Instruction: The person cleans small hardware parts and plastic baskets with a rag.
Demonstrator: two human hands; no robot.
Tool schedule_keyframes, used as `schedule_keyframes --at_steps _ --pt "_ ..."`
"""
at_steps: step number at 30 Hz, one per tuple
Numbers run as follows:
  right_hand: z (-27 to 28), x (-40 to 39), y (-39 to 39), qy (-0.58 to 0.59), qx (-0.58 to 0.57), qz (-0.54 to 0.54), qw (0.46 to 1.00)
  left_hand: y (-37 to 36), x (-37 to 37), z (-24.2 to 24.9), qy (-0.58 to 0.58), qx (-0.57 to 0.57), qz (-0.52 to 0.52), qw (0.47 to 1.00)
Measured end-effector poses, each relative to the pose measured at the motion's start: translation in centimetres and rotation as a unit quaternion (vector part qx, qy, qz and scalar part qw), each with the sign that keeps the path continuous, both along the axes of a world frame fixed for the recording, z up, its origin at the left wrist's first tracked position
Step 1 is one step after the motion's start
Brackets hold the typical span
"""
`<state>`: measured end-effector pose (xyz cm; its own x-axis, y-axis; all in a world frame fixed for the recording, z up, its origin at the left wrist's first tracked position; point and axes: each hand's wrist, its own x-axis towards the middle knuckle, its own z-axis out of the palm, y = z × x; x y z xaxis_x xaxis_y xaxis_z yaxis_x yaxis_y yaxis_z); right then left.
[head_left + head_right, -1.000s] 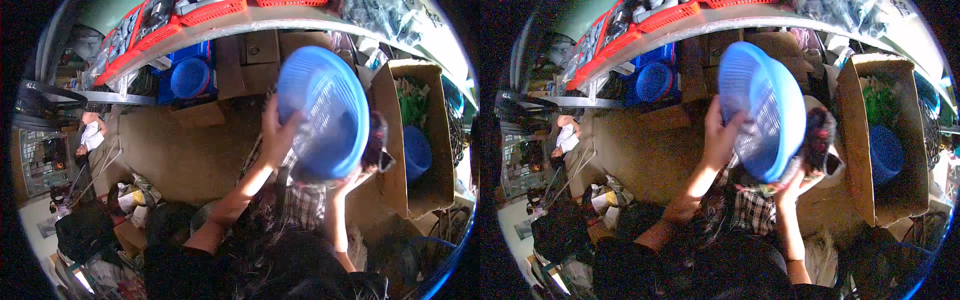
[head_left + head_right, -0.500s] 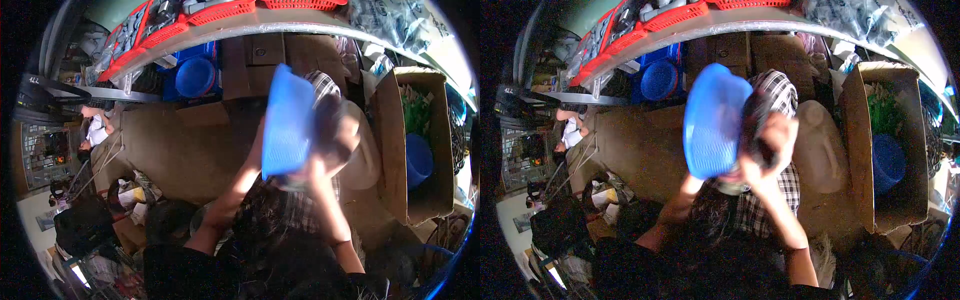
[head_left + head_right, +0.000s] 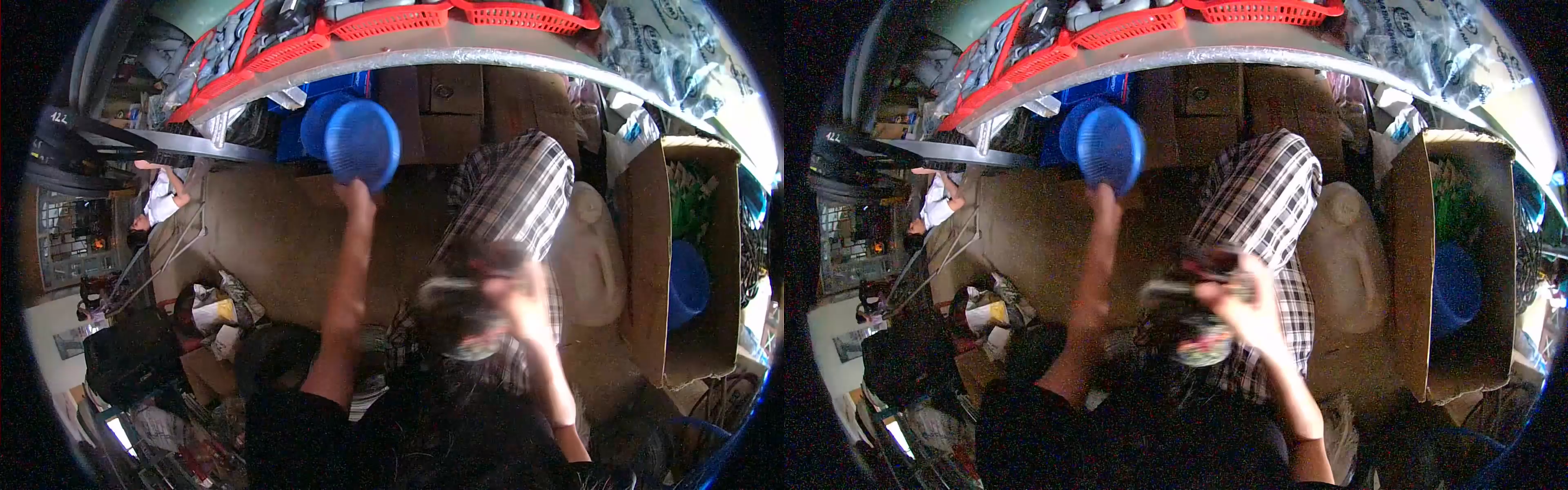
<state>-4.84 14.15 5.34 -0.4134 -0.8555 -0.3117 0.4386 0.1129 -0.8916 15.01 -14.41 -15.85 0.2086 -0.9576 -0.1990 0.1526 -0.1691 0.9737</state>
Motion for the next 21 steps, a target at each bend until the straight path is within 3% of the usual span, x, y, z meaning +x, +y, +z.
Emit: schedule_keyframes --at_steps 1,2,4,5,6,7,8,9,10,11,13,15,17,18,21 --pt "-0.2 -2.5 0.9 0.079 0.017 -0.031 0.996 -1.4 0.6 0.6 -0.035 -0.018 0.056 0.998" --pt "-0.4 -4.9 1.7 0.158 0.041 -0.063 0.985 -3.7 2.4 -0.8 -0.145 0.003 0.103 0.984" --pt "0.2 -9.4 5.5 0.224 0.072 -0.108 0.966 -7.3 3.6 0.6 -0.185 0.031 0.122 0.975" --pt "1.9 -11.4 6.1 0.370 0.094 -0.114 0.917 -8.6 4.7 1.5 -0.173 0.078 0.020 0.982" --pt "2.9 -13.4 8.5 0.399 0.148 -0.123 0.897 -9.4 4.0 2.7 -0.141 0.055 -0.005 0.988" --pt "1.1 -17.2 13.0 0.443 0.149 -0.187 0.864 -10.2 3.2 3.5 -0.210 0.115 0.045 0.970" --pt "-0.1 -21.3 17.3 0.408 0.189 -0.223 0.865 -12.0 3.1 2.2 -0.455 0.162 0.068 0.873" --pt "2.9 -19.6 14.4 0.399 0.252 -0.345 0.811 -11.9 2.7 2.3 -0.565 0.089 0.061 0.818" --pt "2.0 -23.2 17.1 0.463 0.303 -0.242 0.797 -11.9 2.4 2.5 -0.673 0.021 0.073 0.736" --pt "0.8 -27.2 20.2 0.518 0.350 -0.137 0.768 -10.1 1.3 4.4 -0.657 -0.158 0.062 0.735" --pt "-1.1 -28.4 19.7 0.535 0.447 -0.063 0.714 -8.2 -0.2 6.0 -0.629 -0.311 -0.054 0.711" --pt "-5.7 -31.8 21.2 0.448 0.525 0.140 0.710 -6.7 -1.1 6.1 -0.674 -0.293 -0.213 0.643" --pt "-9.6 -33.7 22.2 0.461 0.603 0.163 0.631 -8.3 0.2 0.6 -0.746 -0.246 -0.220 0.578" --pt "-8.3 -32.5 20.7 0.483 0.629 0.150 0.590 -8.9 0.4 0.6 -0.757 -0.162 -0.270 0.572" --pt "-3.2 -26.8 15.0 0.534 0.686 0.121 0.479 -9.2 1.1 0.2 -0.704 -0.255 -0.241 0.617"
